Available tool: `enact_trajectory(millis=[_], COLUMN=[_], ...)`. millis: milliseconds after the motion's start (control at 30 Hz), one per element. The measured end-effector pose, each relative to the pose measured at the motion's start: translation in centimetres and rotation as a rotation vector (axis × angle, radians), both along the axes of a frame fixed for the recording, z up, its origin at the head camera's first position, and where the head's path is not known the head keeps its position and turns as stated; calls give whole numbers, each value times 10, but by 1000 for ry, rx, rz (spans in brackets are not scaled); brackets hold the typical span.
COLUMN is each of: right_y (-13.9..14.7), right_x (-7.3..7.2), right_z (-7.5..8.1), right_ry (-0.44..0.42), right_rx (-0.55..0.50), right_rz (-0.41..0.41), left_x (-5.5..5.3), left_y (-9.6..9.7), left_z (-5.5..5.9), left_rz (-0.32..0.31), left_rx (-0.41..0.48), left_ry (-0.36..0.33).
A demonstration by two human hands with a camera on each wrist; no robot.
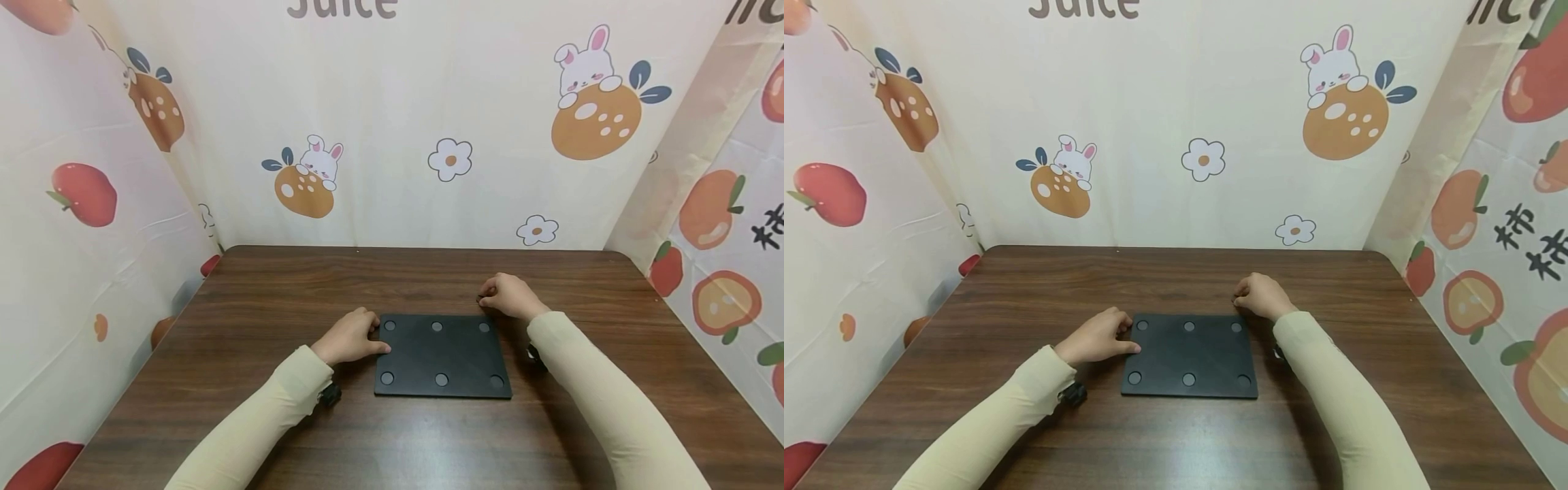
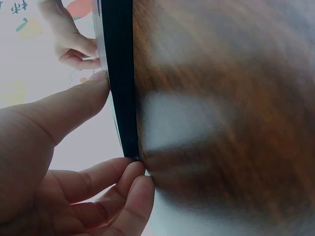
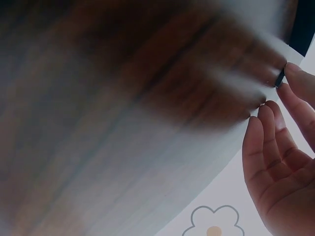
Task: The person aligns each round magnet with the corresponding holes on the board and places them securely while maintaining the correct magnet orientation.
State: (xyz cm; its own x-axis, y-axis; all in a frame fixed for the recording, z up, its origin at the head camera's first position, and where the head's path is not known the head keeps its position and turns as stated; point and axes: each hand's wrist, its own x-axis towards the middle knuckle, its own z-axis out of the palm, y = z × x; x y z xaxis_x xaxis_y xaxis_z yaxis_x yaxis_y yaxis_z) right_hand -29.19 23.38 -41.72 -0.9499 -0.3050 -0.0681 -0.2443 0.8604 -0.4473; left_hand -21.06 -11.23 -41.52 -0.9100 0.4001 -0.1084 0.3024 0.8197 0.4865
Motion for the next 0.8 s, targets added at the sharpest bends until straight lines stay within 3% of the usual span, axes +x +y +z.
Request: enact_trajectory(millis=[800], right_y=[4], right_x=[4], right_z=[1], right_ry=[58], right_rx=[54], right_rz=[24], left_x=[0], left_y=[0], left_z=[1], left_rz=[1], left_rx=[-7], left_ry=[3])
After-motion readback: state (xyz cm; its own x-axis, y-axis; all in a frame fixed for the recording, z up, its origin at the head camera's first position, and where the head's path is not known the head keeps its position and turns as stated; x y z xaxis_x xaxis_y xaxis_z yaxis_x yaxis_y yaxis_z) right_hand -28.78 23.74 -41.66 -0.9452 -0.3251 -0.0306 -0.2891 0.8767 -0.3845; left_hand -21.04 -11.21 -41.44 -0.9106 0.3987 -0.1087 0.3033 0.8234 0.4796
